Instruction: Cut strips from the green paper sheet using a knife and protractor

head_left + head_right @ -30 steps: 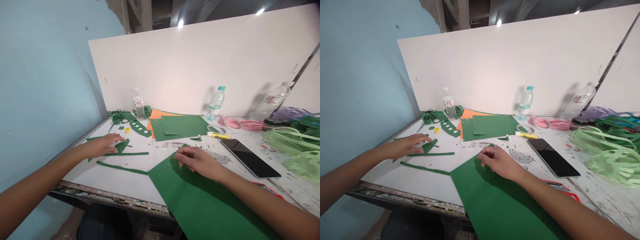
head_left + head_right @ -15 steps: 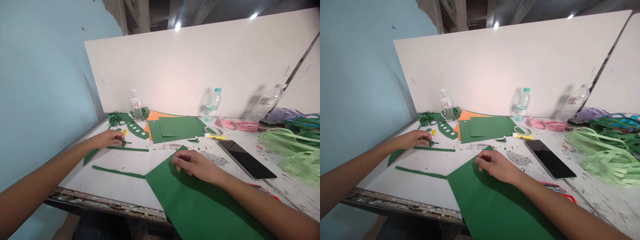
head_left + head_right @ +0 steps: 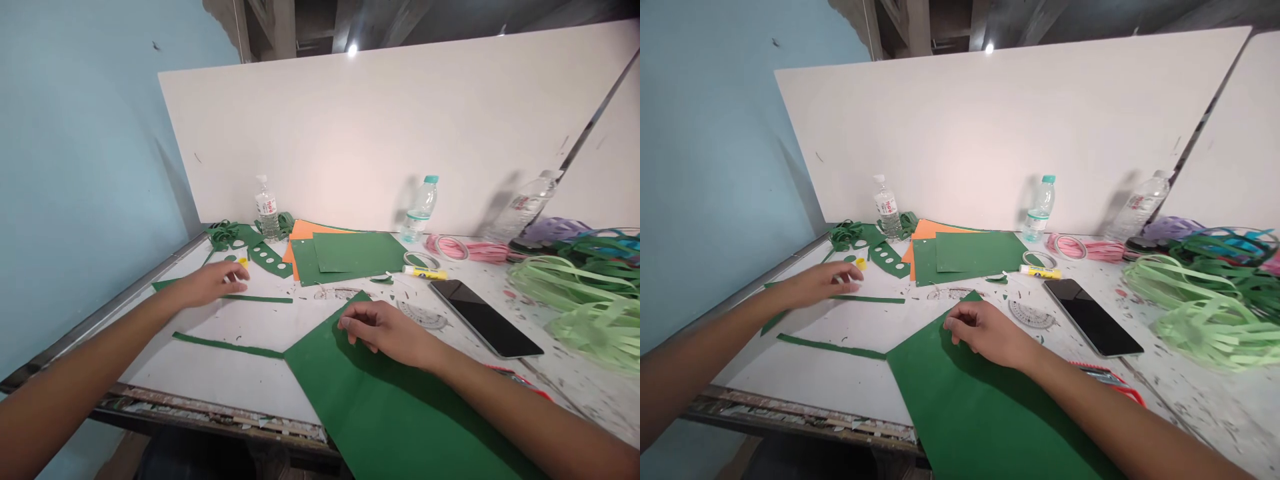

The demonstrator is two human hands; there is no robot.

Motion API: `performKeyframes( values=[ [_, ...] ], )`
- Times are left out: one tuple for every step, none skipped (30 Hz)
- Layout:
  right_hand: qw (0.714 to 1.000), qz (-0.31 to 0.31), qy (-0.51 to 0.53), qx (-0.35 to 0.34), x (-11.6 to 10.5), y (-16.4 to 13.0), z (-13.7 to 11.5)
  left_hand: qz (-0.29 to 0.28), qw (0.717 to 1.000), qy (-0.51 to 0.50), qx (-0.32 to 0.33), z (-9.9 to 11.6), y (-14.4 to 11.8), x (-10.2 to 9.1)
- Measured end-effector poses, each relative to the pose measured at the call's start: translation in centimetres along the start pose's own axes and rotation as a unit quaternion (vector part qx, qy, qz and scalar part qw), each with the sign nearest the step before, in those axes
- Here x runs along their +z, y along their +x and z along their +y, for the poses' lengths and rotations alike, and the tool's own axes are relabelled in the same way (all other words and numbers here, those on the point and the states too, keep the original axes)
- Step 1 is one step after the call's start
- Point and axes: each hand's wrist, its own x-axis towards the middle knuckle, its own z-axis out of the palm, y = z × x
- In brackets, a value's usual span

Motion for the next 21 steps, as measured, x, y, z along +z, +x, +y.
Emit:
performKeyframes(
  values=[
    [1.0,0.0,-0.002,0.0,0.0,0.0,0.0,-0.028,1.0,-0.005,0.004,0.2,-0.5,0.4],
    [1.0,0.0,-0.004,0.0,0.1,-0.1,-0.1,-0.047,0.999,-0.008,0.006,0.4,-1.0,0.7],
    [1.0,0.001,-0.005,-0.001,0.1,-0.1,-0.1,-0.059,0.998,-0.009,0.006,0.6,-1.3,0.9],
    [1.0,0.003,-0.008,-0.002,0.1,-0.1,-0.2,-0.066,0.998,-0.008,0.005,0.8,-1.6,1.1],
    [1.0,0.006,-0.011,-0.004,0.1,-0.1,-0.3,-0.072,0.997,-0.007,0.003,0.8,-1.8,1.2],
    [1.0,0.012,-0.014,-0.005,-0.1,-0.1,-0.3,-0.077,0.997,-0.006,0.001,0.9,-1.9,1.2],
    [1.0,0.021,-0.018,-0.007,-0.3,-0.1,-0.3,-0.08,0.997,-0.004,0.0,0.9,-2.0,1.2],
    [0.999,0.034,-0.024,-0.007,-0.6,-0.1,-0.3,-0.083,0.997,-0.002,-0.002,1.0,-2.1,1.1],
    [0.998,0.053,-0.032,-0.005,-1.1,0.0,-0.3,-0.085,0.996,0.0,-0.003,1.0,-2.2,1.1],
    [0.996,0.077,-0.043,0.0,-1.6,0.1,-0.2,-0.086,0.996,0.001,-0.004,1.0,-2.3,1.0],
    [0.993,0.106,-0.058,0.006,-2.3,0.3,0.0,-0.085,0.996,0.001,-0.004,1.0,-2.5,1.0],
    [0.988,0.136,-0.075,0.013,-2.9,0.4,0.2,-0.083,0.997,0.001,-0.003,1.0,-2.5,1.0],
    [0.982,0.164,-0.095,0.02,-3.5,0.6,0.5,-0.08,0.997,0.001,-0.002,1.1,-2.6,1.0],
    [0.975,0.187,-0.115,0.025,-4.0,0.7,0.9,-0.079,0.997,0.001,-0.001,1.1,-2.6,1.1],
    [0.971,0.199,-0.132,0.031,-4.5,0.9,1.3,-0.08,0.997,0.002,0.0,1.2,-2.5,1.1],
    [0.968,0.201,-0.145,0.036,-4.8,1.0,1.7,-0.085,0.996,0.003,0.001,1.3,-2.4,1.2],
    [0.968,0.195,-0.155,0.04,-5.0,1.2,2.1,-0.093,0.996,0.006,0.001,1.5,-2.3,1.2],
    [0.969,0.185,-0.161,0.043,-5.1,1.3,2.5,-0.102,0.995,0.009,0.0,1.6,-2.1,1.2],
    [0.97,0.174,-0.163,0.044,-5.1,1.4,2.8,-0.109,0.994,0.013,-0.002,1.8,-1.9,1.1],
    [0.972,0.163,-0.163,0.042,-5.1,1.5,3.0,-0.114,0.993,0.016,-0.003,2.0,-1.8,1.1],
    [0.974,0.154,-0.162,0.039,-5.0,1.6,3.2,-0.118,0.993,0.02,-0.004,2.2,-1.7,0.9]
  ],
)
